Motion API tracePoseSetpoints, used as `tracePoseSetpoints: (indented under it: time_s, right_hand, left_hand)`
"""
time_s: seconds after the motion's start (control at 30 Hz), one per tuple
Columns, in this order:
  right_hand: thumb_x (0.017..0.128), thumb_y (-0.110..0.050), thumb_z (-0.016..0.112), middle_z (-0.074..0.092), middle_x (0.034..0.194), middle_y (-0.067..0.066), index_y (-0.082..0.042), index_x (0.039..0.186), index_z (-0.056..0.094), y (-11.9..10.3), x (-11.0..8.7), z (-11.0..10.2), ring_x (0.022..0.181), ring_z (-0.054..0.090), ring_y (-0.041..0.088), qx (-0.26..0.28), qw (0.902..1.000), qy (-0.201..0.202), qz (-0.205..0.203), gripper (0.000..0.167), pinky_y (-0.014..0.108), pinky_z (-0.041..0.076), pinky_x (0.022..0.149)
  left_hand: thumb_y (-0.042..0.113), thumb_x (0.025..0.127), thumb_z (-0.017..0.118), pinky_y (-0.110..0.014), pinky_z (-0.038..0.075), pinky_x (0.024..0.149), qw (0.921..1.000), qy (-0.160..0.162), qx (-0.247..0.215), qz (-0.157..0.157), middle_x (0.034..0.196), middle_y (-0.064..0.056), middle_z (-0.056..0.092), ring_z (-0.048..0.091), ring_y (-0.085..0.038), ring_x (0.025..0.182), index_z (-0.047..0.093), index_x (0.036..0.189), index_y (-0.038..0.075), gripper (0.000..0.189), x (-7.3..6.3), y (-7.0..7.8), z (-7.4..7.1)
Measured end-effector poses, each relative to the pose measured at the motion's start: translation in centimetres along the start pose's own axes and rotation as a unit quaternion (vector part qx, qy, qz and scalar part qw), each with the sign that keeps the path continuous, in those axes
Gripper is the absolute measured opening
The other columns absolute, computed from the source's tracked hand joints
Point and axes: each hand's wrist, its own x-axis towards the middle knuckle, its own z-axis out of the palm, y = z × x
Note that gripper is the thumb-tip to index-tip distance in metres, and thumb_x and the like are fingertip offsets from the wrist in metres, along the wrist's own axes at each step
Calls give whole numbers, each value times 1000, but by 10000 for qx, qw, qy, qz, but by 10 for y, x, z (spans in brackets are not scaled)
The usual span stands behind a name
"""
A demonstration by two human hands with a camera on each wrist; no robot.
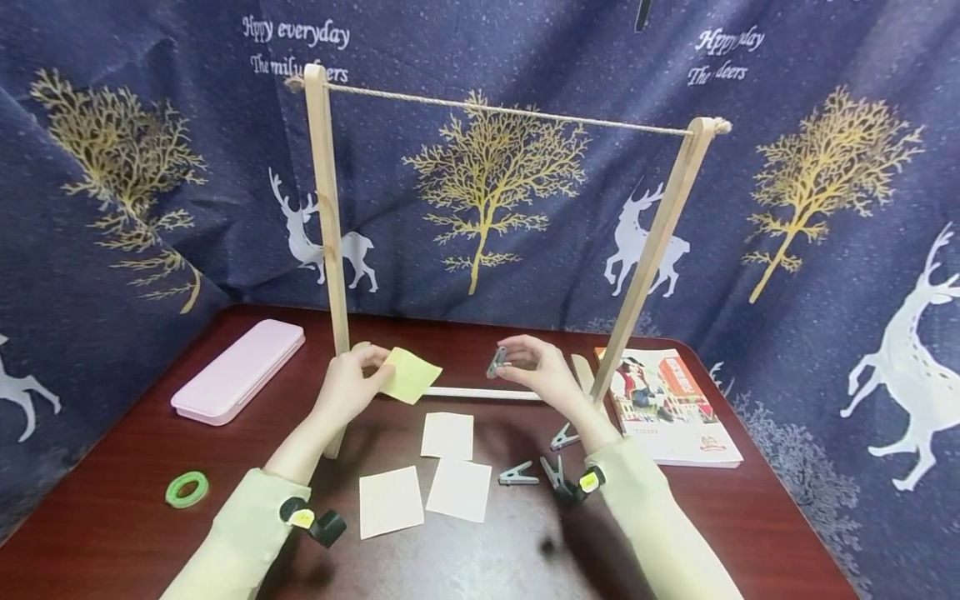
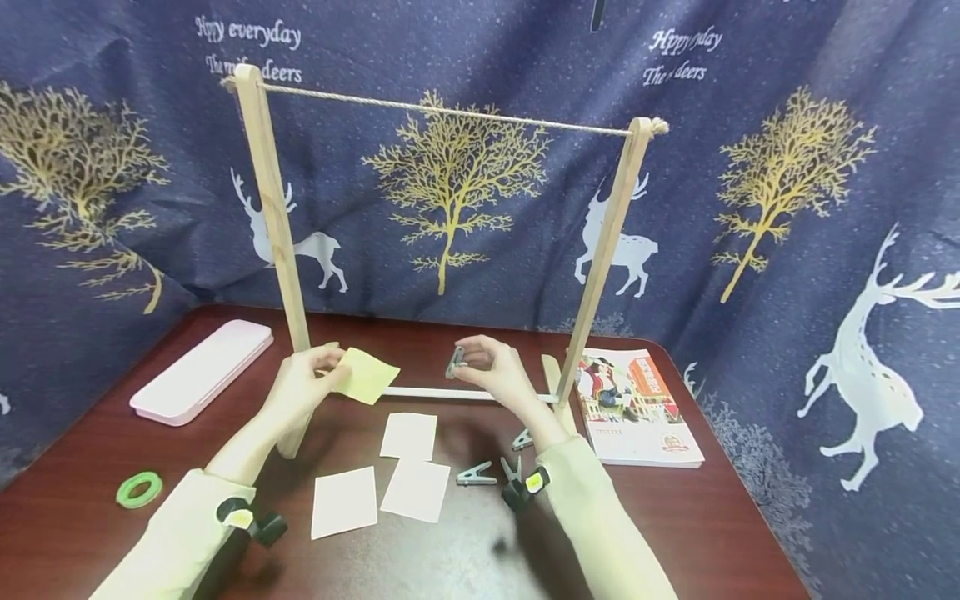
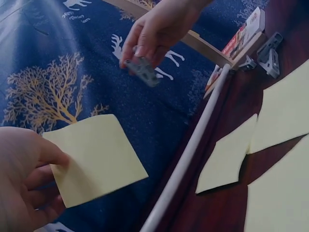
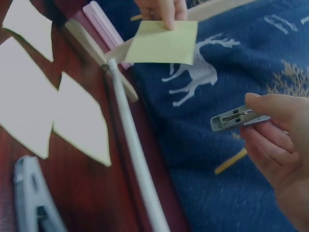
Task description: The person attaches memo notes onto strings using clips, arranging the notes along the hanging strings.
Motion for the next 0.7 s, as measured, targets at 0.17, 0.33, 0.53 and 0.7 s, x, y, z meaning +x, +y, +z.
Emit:
tracePoseSetpoints:
  time_s: [0.17, 0.33, 0.53, 0.7]
  right_hand:
    - [84, -2, 74, 69, 111, 23, 4, 122, 62, -23, 16, 2, 98, 70, 25, 192, 9994, 88, -257, 41, 26, 56, 83]
    - [84, 0, 73, 69, 111, 24, 4, 123, 61, -45, 33, 5, 97, 70, 20, 301, 9981, 222, -480, 40, 26, 56, 83]
    - [85, 1, 72, 69, 111, 26, 7, 123, 61, -72, 53, 11, 103, 68, 33, 311, 9939, 405, -972, 40, 29, 55, 88]
    - [85, 3, 71, 67, 115, 26, 8, 122, 60, -96, 68, 10, 105, 66, 35, 254, 9883, 635, -1362, 39, 29, 55, 88]
  left_hand:
    - [5, 87, 67, -31, 52, 73, 9998, 85, -198, -51, 88, -15, 75, 71, -28, 82, 72, 103, -2, 18, 9, 10, -11]
    - [4, 86, 69, -28, 54, 73, 9986, 457, -82, 246, 92, -19, 74, 72, -30, 82, 73, 103, -4, 19, 17, 20, -21]
    - [2, 83, 73, -1, 41, 67, 9942, 869, -188, 599, 91, -21, 74, 73, -35, 80, 74, 100, -5, 18, 27, 31, -34]
    - [2, 84, 73, 3, 37, 67, 9903, 1112, -159, 823, 89, -22, 74, 73, -37, 81, 74, 100, -6, 18, 38, 43, -45]
